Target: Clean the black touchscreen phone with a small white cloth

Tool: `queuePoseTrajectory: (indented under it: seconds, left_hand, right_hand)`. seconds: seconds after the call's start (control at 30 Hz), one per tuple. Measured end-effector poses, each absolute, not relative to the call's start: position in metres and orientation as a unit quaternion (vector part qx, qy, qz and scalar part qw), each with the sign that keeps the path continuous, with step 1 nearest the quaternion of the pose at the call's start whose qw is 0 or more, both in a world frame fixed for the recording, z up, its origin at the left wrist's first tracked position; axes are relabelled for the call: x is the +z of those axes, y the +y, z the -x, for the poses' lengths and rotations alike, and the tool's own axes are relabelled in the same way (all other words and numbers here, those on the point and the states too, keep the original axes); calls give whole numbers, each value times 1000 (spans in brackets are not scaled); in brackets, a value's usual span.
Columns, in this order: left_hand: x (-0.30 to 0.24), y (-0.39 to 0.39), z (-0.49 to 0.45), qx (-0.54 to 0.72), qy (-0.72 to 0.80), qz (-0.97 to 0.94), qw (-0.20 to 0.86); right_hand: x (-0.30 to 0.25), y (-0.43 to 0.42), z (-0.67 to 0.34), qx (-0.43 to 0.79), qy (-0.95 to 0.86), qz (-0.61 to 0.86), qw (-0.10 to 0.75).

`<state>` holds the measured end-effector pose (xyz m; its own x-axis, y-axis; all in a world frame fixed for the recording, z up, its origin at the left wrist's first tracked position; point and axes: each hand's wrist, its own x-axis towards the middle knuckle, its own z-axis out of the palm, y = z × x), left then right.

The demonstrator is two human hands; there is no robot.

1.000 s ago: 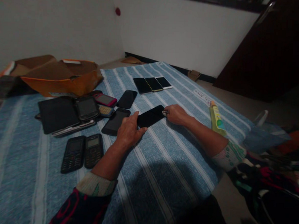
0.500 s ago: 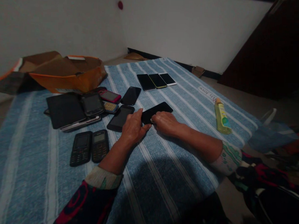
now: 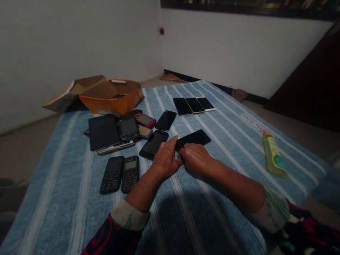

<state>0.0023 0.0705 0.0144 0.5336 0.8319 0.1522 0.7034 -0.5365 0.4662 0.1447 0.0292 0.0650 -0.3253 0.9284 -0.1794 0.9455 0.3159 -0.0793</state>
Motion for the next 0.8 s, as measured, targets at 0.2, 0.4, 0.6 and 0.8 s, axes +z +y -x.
queuePoseTrajectory:
  seconds: [0.2, 0.4, 0.6, 0.8]
  left_hand:
    - [11, 64, 1, 210, 451, -843, 203]
    - [9, 62, 3, 219, 449, -841, 209]
    - [4, 63, 7, 227, 438, -847, 200]
    - [5, 62, 7, 220, 443, -845, 201]
  right_hand:
    - [55, 22, -144, -64, 808, -585, 25]
    - [46, 20, -139, -54, 815, -577, -25]
    - [41, 20, -138, -55, 815, -574, -54]
    - [39, 22, -141, -50, 814, -573, -76]
